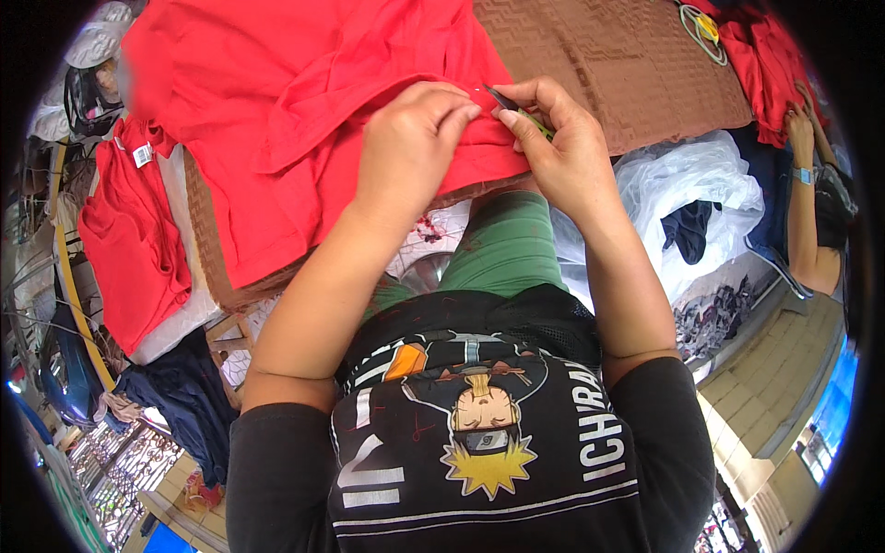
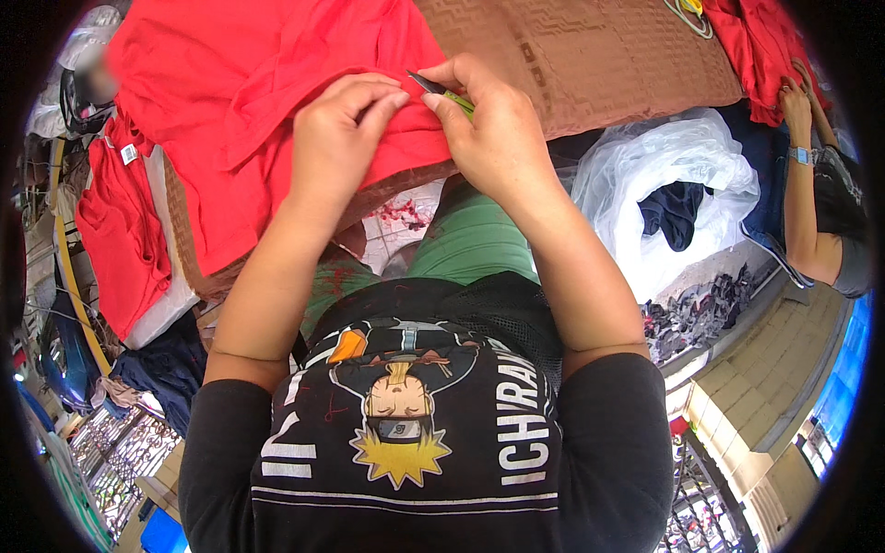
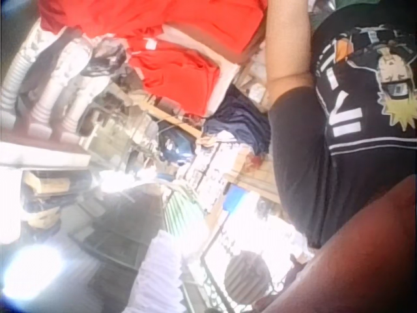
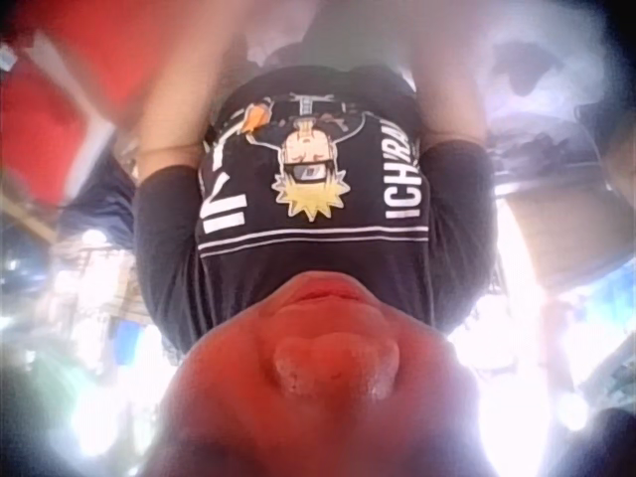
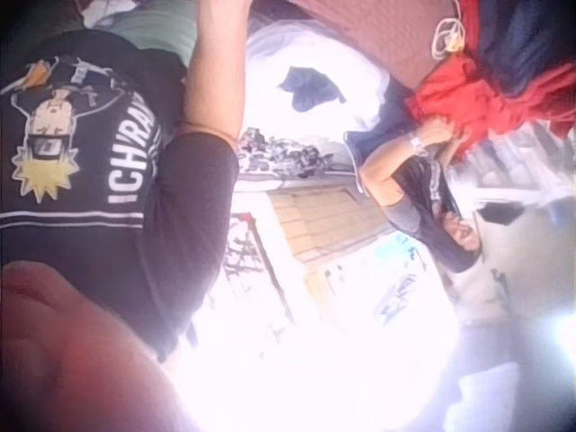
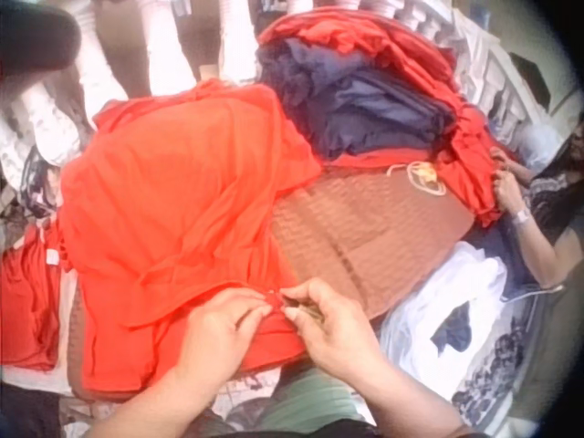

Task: The person uses small snips to trim excess threads and labels from several red shirts, folding them once completed.

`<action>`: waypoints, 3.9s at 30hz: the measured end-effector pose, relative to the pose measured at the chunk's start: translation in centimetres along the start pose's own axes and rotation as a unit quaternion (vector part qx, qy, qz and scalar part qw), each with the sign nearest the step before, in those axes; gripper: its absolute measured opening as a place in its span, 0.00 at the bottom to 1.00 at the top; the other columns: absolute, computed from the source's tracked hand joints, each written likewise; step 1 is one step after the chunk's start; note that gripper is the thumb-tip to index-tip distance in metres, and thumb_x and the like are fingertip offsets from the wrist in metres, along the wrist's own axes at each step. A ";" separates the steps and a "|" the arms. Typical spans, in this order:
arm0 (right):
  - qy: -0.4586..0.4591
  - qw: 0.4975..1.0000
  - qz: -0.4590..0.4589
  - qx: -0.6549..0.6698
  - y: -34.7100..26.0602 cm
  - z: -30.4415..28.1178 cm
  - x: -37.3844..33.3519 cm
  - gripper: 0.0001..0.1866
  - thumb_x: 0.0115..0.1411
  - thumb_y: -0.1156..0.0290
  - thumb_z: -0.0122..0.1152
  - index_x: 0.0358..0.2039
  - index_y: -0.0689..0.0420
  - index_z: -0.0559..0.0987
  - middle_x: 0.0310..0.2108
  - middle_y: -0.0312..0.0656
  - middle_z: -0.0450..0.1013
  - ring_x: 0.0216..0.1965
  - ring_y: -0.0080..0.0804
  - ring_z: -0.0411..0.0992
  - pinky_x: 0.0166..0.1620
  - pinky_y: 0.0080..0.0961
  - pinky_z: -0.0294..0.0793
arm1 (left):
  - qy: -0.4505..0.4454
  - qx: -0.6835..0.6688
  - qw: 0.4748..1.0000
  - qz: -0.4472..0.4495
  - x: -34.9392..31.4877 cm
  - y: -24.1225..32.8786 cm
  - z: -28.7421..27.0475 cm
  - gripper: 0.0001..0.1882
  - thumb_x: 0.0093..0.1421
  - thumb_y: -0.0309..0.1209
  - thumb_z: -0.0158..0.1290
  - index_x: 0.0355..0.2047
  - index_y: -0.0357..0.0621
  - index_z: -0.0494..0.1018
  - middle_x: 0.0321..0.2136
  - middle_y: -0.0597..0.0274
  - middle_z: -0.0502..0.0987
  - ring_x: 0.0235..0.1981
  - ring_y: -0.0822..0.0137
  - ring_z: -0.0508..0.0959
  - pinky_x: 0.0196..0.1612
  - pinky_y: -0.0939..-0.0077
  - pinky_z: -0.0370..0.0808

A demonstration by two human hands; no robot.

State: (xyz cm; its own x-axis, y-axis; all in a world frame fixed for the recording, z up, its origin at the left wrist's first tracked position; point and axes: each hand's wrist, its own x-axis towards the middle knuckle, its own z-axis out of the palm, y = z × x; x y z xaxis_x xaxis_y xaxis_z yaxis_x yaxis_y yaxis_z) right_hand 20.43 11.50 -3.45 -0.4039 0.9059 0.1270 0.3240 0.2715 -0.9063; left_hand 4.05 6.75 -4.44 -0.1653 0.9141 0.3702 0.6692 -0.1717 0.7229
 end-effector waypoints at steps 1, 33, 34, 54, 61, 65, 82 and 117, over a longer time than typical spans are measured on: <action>-0.002 1.000 0.009 -0.002 -0.1 0.0 0.0 0.10 0.58 0.75 0.59 0.41 0.59 0.77 0.36 0.50 0.78 0.39 0.44 0.77 0.43 0.34 0.74 | -0.009 -0.008 1.000 -0.017 0.3 -0.3 -0.5 0.07 0.57 0.27 0.58 0.35 0.37 0.79 0.30 0.58 0.81 0.32 0.69 0.81 0.38 0.77 0.76; 0.000 0.972 -0.105 -0.209 -1.9 0.3 0.1 0.09 0.54 0.76 0.59 0.38 0.56 0.76 0.37 0.46 0.74 0.39 0.50 0.74 0.40 0.42 0.73 | -0.161 -0.223 0.956 -0.105 1.6 0.0 -2.9 0.14 0.67 0.33 0.48 0.32 0.34 0.76 0.30 0.61 0.78 0.32 0.75 0.77 0.37 0.82 0.73; 0.007 0.970 -0.105 -0.221 -2.0 -0.1 0.2 0.09 0.54 0.76 0.59 0.38 0.57 0.76 0.37 0.46 0.74 0.40 0.50 0.74 0.41 0.42 0.73 | -0.230 -0.263 0.936 -0.049 2.0 0.7 -4.9 0.15 0.67 0.33 0.47 0.31 0.34 0.76 0.29 0.61 0.78 0.31 0.75 0.76 0.37 0.83 0.72; 0.001 0.996 -0.038 -0.083 -0.8 0.0 0.1 0.10 0.56 0.75 0.58 0.40 0.58 0.77 0.35 0.51 0.77 0.40 0.51 0.75 0.42 0.40 0.73 | -0.084 0.097 0.987 0.093 1.6 -0.7 -1.3 0.06 0.54 0.26 0.59 0.34 0.40 0.78 0.32 0.60 0.79 0.33 0.62 0.80 0.38 0.72 0.76; -0.027 0.994 -0.062 -0.088 -1.1 -0.3 0.0 0.09 0.55 0.75 0.59 0.38 0.58 0.77 0.37 0.50 0.76 0.40 0.50 0.75 0.42 0.39 0.73 | -0.116 0.010 0.993 -0.010 2.0 -1.7 -2.0 0.07 0.61 0.28 0.54 0.37 0.38 0.76 0.31 0.56 0.80 0.33 0.66 0.80 0.38 0.74 0.75; -0.035 0.981 -0.095 -0.165 -1.0 -0.2 0.0 0.09 0.55 0.74 0.59 0.37 0.57 0.77 0.38 0.50 0.75 0.40 0.51 0.75 0.42 0.42 0.73 | -0.127 0.013 0.992 0.008 2.3 -1.6 -2.1 0.07 0.62 0.27 0.53 0.37 0.37 0.76 0.31 0.56 0.80 0.34 0.67 0.80 0.40 0.74 0.75; -0.054 0.966 -0.094 -0.233 -2.1 0.2 0.2 0.09 0.52 0.77 0.57 0.35 0.58 0.73 0.36 0.49 0.73 0.37 0.51 0.75 0.37 0.45 0.74 | -0.109 -0.041 0.992 -0.044 1.8 -0.9 -2.2 0.06 0.59 0.25 0.55 0.36 0.35 0.76 0.32 0.53 0.80 0.33 0.62 0.80 0.39 0.72 0.75; 0.044 0.966 -0.171 -0.189 0.8 1.5 0.9 0.15 0.44 0.76 0.63 0.36 0.53 0.77 0.34 0.40 0.72 0.31 0.40 0.75 0.33 0.36 0.75 | -0.018 0.142 0.988 0.064 0.1 -3.8 -2.9 0.16 0.57 0.29 0.56 0.47 0.44 0.73 0.52 0.59 0.72 0.56 0.55 0.68 0.58 0.60 0.63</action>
State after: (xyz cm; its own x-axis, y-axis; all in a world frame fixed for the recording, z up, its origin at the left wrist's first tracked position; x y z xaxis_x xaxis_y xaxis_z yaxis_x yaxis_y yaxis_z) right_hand 19.04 12.04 -4.67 -0.4733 0.7623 0.4415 0.4809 0.6435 -0.5955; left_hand -0.60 6.42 -5.51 -0.0435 0.9050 0.4231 0.8598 -0.1818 0.4772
